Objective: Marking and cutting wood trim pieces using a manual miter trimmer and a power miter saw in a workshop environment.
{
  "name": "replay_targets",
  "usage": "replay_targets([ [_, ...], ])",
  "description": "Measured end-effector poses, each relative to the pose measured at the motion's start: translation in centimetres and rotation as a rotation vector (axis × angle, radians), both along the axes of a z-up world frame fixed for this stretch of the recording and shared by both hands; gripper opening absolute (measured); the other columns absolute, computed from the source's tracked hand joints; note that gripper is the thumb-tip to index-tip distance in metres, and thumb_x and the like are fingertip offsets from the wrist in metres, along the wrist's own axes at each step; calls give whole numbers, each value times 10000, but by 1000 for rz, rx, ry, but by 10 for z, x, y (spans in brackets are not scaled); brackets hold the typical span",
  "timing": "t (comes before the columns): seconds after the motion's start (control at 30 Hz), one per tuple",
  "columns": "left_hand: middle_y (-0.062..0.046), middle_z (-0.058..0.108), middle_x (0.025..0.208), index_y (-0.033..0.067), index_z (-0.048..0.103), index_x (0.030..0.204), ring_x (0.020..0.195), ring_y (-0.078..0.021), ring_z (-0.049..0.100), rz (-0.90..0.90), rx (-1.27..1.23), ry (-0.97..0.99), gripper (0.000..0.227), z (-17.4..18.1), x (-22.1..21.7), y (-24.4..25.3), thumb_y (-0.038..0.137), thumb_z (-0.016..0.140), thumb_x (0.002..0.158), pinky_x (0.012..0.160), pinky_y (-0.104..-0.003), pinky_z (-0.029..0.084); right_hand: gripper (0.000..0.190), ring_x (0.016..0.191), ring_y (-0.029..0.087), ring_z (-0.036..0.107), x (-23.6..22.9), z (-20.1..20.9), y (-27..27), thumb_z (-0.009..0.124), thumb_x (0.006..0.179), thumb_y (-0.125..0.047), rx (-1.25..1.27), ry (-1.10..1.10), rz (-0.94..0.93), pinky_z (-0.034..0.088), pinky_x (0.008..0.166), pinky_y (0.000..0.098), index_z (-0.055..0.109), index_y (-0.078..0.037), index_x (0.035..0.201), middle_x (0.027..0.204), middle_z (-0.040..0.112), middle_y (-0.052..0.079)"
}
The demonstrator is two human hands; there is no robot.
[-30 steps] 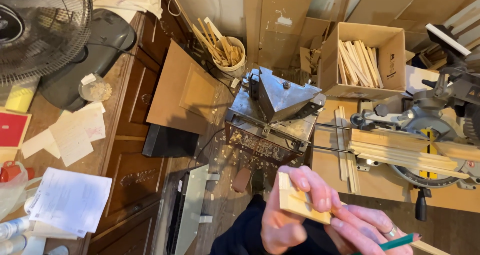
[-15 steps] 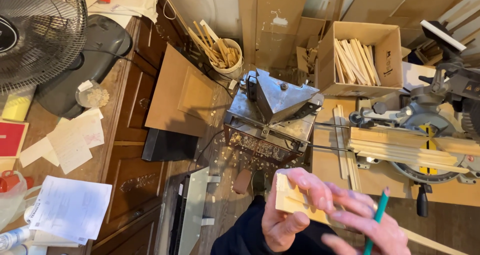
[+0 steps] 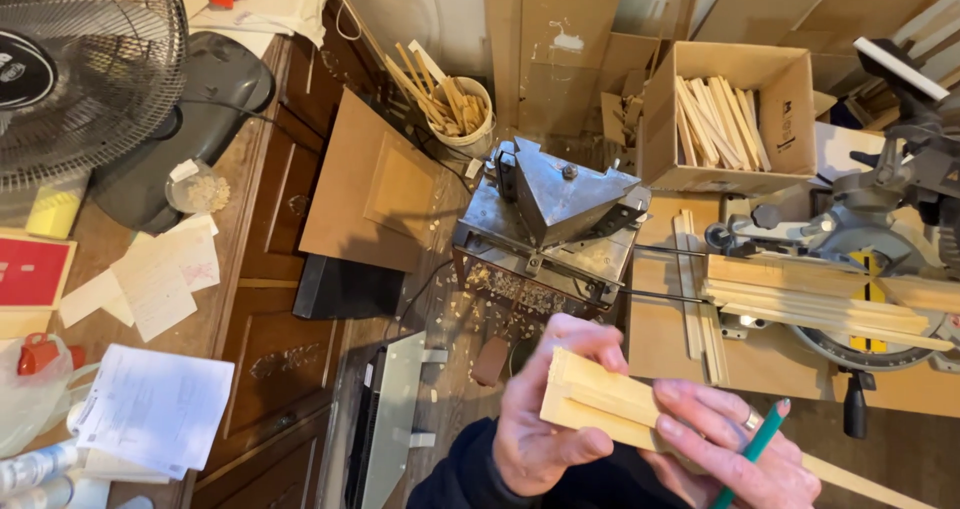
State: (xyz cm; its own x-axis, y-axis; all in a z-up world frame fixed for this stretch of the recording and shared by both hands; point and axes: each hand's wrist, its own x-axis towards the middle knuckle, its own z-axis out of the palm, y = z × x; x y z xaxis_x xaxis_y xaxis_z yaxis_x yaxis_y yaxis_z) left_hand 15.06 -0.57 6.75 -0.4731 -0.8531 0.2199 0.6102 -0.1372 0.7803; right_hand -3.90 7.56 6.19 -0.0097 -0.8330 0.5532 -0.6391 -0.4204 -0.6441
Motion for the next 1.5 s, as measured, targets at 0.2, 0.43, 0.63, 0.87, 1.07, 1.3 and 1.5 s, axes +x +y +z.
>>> replay_targets([
  [0.2,-165,603,1251,15,523,1300,1143,-227,629,318,115,2,561,1,-8,23,168,881,896,1022,-366,545,466,1115,302,727,-4,-4,0,901,680,-79,-37,65,-2,611,951,409,695,-60,1098,1137,730,166],
  [0.43,-115,631,1070,-58,629,1129,975,-168,628,507,162,-205,309,21,-4,22,-15,806,879,886,-304,524,429,1121,309,722,8,6,-5,876,688,-12,-33,115,-72,595,987,418,714,-48,1084,1133,735,160],
  [0.63,-71,609,978,-65,650,1056,887,-125,592,562,135,-226,213,16,-7,23,-71,794,899,792,-264,499,438,1107,302,716,-4,-13,-10,898,703,-31,-163,163,-10,593,953,410,701,-58,1093,1126,727,145],
  [0.87,-102,667,1030,-75,686,1159,897,-135,617,693,15,-306,304,18,-12,25,-73,810,882,796,-262,522,463,1091,300,716,-2,-8,-11,911,687,-45,-144,169,-19,597,941,394,700,-68,1099,1128,728,136],
  [1.07,-97,672,1003,-61,678,1200,909,-169,695,757,14,-347,392,24,-15,25,-76,840,844,820,-293,603,471,1093,298,720,-2,-5,-12,913,678,-45,-135,151,-22,600,940,390,700,-63,1097,1131,731,139],
  [1.3,-100,702,989,-46,700,1191,877,-162,700,860,-169,-453,407,30,-14,24,-85,867,822,762,-277,612,491,1100,295,716,-2,-7,-9,918,675,-62,-126,145,-22,598,940,388,694,-74,1112,1140,726,128],
  [1.5,-99,700,978,-44,710,1175,862,-160,703,856,-146,-464,406,31,-12,23,-87,873,806,743,-272,615,497,1101,294,711,-2,-10,-8,919,674,-77,-114,160,-17,596,934,388,695,-93,1118,1158,720,113],
])
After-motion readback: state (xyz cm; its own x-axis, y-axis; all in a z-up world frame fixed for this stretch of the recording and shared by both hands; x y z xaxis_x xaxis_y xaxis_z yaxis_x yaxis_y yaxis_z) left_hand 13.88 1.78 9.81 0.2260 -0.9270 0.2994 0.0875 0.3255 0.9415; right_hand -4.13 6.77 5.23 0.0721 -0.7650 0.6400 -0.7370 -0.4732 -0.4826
